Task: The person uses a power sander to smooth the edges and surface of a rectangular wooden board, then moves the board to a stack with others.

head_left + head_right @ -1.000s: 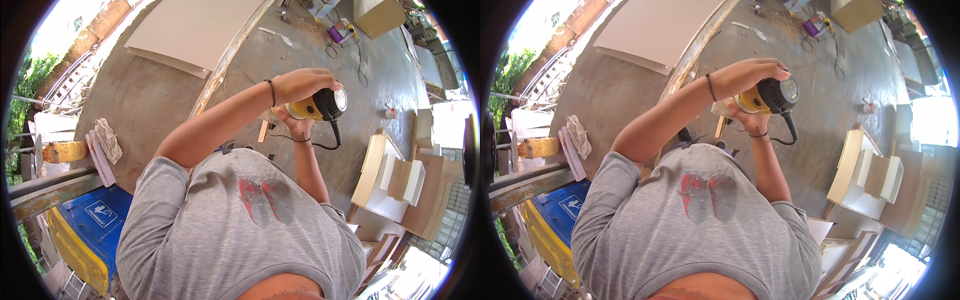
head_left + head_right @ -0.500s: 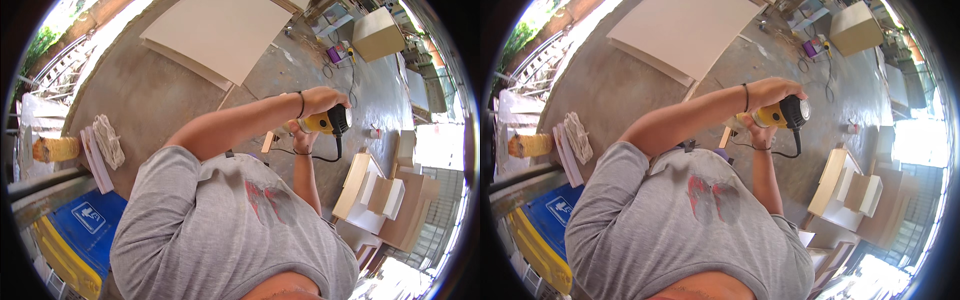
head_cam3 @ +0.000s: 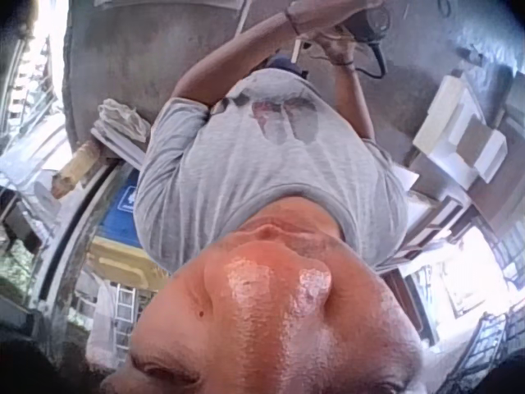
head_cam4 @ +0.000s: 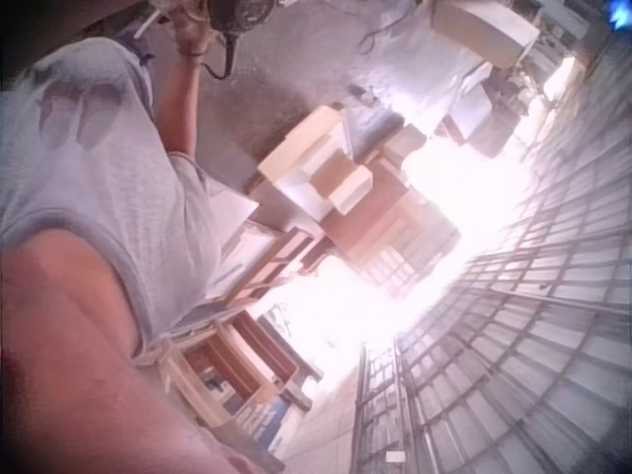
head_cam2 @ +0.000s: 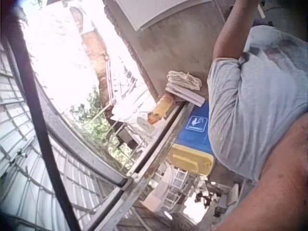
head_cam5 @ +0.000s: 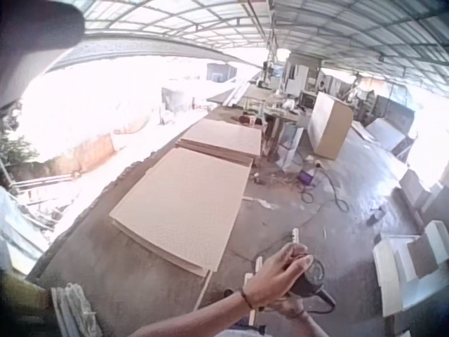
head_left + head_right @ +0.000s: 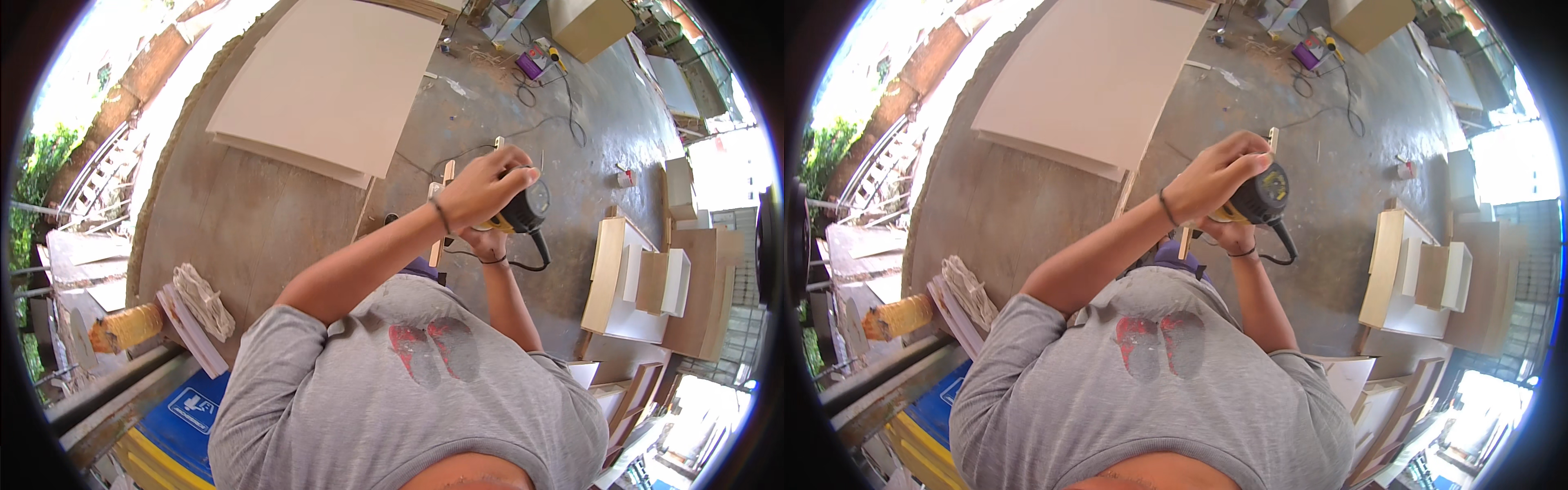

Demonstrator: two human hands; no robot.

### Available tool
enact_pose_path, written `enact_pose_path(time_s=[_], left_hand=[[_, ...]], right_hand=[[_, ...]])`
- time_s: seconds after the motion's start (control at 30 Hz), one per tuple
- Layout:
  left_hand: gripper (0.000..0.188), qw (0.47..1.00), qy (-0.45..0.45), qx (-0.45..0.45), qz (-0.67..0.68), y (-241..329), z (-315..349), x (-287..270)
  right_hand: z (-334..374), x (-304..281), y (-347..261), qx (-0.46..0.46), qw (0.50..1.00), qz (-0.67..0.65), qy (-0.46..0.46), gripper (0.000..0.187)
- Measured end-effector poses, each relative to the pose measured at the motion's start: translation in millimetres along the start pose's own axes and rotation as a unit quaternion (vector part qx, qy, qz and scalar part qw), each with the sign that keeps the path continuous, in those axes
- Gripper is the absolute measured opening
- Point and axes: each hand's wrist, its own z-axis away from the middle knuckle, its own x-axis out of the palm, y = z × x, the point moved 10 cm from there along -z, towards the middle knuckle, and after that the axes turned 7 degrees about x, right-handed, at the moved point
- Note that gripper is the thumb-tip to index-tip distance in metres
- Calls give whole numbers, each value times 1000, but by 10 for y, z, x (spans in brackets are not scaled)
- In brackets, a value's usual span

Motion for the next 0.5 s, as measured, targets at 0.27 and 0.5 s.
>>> enact_pose_path(time_s=[0.27, 0.5], left_hand=[[90, 962, -13, 134, -236, 210, -20, -106], [85, 966, -43, 131, -218, 61, -384, 40]], right_hand=[[-232, -7, 154, -38, 999, -26, 21, 88], [-462, -173, 194, -32, 999, -8, 15, 69]])
